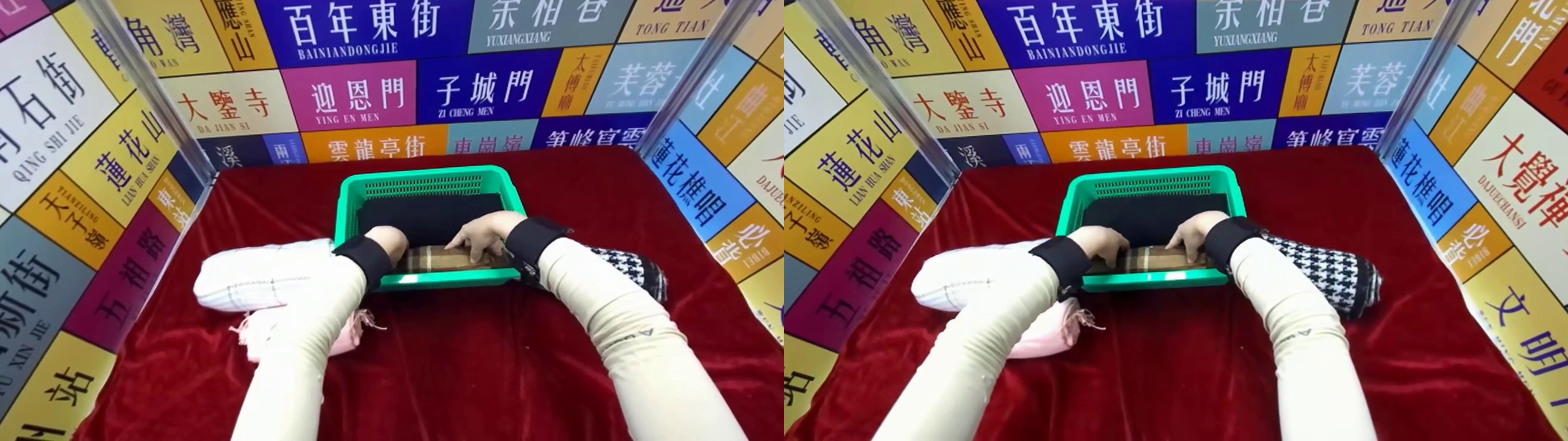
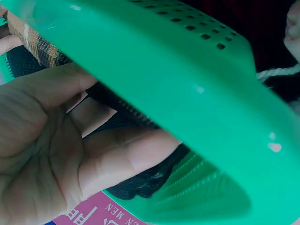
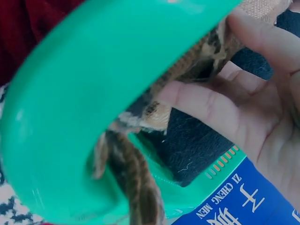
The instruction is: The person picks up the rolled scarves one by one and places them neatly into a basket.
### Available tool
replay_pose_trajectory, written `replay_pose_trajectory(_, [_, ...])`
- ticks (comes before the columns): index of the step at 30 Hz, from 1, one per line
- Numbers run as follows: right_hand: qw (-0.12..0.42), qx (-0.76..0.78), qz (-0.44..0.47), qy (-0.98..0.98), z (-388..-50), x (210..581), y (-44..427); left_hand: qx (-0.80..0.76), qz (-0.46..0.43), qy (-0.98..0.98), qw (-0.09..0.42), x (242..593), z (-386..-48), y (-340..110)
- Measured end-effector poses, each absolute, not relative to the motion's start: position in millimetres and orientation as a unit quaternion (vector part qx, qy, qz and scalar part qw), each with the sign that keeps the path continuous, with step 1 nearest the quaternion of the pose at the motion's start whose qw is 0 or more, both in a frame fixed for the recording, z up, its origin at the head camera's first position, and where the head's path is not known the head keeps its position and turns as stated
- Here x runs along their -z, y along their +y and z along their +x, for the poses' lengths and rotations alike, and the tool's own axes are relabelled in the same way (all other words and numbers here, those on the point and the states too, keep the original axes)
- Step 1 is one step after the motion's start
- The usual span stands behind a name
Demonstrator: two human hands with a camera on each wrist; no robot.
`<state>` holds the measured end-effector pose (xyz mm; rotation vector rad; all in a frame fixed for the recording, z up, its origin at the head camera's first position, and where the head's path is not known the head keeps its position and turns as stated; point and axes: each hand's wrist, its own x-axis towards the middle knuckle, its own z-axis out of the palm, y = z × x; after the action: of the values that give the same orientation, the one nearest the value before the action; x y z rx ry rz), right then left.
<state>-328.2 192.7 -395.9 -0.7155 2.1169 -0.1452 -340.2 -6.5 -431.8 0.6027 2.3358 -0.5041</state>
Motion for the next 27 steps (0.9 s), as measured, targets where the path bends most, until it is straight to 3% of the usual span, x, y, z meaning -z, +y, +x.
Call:
replay_pose_trajectory(5, [0.433, 0.075, -0.286, 0.852, -326.5, 390.5, 198.4, 0.149, 0.224, 0.907, 0.323, 400.8, -318.7, -12.3])
replay_pose_trajectory(9, [0.401, 0.146, -0.295, 0.855, -319.2, 379.5, 207.4, 0.019, 0.235, 0.912, 0.335, 397.8, -330.3, -26.4])
replay_pose_trajectory(11, [0.354, 0.205, -0.308, 0.859, -310.7, 371.3, 214.2, -0.068, 0.227, 0.917, 0.322, 388.3, -327.7, -30.8])
replay_pose_trajectory(13, [0.289, 0.276, -0.324, 0.858, -299.0, 362.2, 223.6, -0.166, 0.228, 0.918, 0.278, 376.4, -320.2, -35.1])
replay_pose_trajectory(16, [0.153, 0.385, -0.331, 0.848, -274.5, 349.2, 240.7, -0.272, 0.240, 0.911, 0.197, 343.0, -290.0, -39.7])
replay_pose_trajectory(21, [-0.051, 0.530, -0.284, 0.797, -232.1, 345.5, 276.0, -0.449, 0.277, 0.845, 0.089, 321.5, -248.3, -61.1])
replay_pose_trajectory(24, [-0.120, 0.555, -0.242, 0.787, -226.6, 367.2, 306.0, -0.498, 0.306, 0.811, 0.039, 324.5, -228.9, -69.5])
replay_pose_trajectory(27, [-0.133, 0.488, -0.195, 0.840, -226.4, 399.1, 338.9, -0.501, 0.342, 0.794, 0.022, 340.0, -211.4, -72.5])
